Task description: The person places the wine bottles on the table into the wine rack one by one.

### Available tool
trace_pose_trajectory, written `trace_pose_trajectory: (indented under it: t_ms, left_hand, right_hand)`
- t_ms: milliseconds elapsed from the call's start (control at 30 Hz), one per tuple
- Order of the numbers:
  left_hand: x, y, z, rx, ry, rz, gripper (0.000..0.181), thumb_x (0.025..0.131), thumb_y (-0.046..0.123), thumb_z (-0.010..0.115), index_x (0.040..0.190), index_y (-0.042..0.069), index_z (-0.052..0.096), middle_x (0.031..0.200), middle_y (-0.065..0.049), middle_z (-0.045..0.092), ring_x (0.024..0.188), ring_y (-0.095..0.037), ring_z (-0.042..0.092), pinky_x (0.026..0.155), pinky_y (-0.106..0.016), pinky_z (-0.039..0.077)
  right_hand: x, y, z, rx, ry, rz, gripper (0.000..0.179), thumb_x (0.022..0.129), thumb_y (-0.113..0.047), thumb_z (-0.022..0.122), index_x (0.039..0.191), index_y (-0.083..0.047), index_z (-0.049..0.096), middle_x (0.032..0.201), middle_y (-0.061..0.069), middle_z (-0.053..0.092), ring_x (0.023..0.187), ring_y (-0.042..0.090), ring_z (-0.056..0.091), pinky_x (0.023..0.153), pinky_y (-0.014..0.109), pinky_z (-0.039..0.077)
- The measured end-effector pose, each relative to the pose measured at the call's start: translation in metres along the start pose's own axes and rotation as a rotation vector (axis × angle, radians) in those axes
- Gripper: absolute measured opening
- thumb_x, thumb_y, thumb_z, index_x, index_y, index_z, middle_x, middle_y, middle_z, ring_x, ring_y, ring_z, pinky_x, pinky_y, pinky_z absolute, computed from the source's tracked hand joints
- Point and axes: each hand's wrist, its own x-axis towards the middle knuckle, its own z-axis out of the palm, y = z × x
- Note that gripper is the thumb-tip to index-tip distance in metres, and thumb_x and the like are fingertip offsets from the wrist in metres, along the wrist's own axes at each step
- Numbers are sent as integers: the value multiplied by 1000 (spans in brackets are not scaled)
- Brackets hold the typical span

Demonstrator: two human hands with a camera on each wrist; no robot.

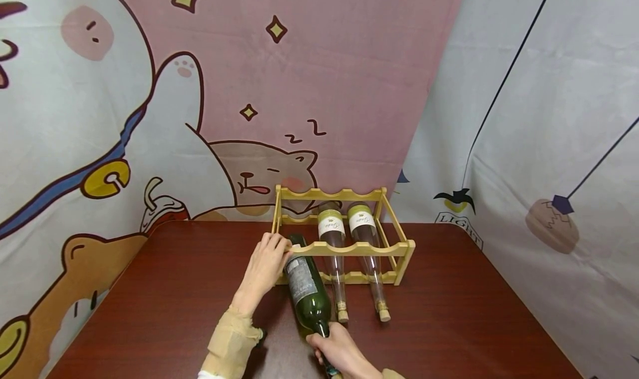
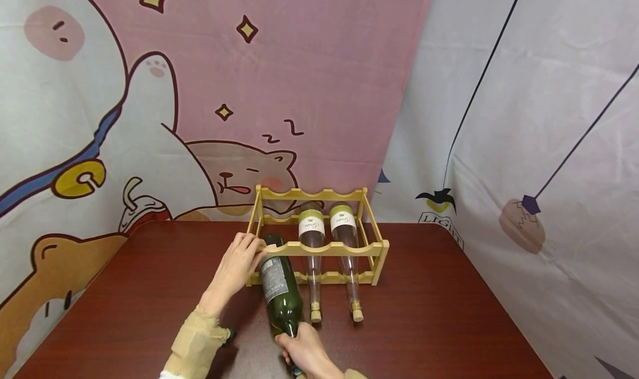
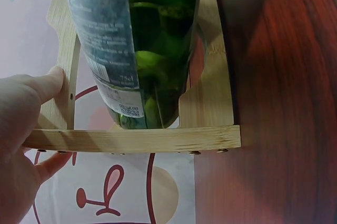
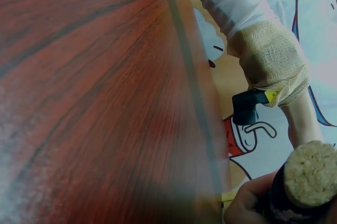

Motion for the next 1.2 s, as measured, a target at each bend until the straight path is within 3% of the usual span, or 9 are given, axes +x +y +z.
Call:
trace_pose_trajectory:
  t_ms: [367, 667, 1200]
  left_hand:
    - [0, 1, 1, 4, 17, 5, 13, 85, 19, 70, 94, 11, 64, 93, -3, 60, 97, -24, 52, 76, -36, 47]
    - [-1, 1, 2, 5, 54, 19, 13, 84, 18, 71, 93, 12, 63, 92, -2, 59, 95, -23, 52, 74, -36, 46]
    - [-1, 1, 1, 6, 37, -1, 13, 85, 17, 70, 94, 11, 63, 93, -3, 59, 97, -23, 52, 75, -37, 47]
  right_hand:
    - [14, -3, 12, 108, 42, 11, 10, 80, -9, 59, 84, -7, 50, 54, -6, 45, 44, 2, 42, 45, 15, 37]
    - [30, -6, 17, 128, 78, -13, 12, 80, -7, 58, 75, -12, 48, 52, -7, 44, 44, 2, 41, 44, 14, 36]
    - [54, -15, 23, 118, 131, -17, 16, 78, -8, 58, 68, -14, 47, 49, -8, 44, 42, 2, 41, 43, 15, 35]
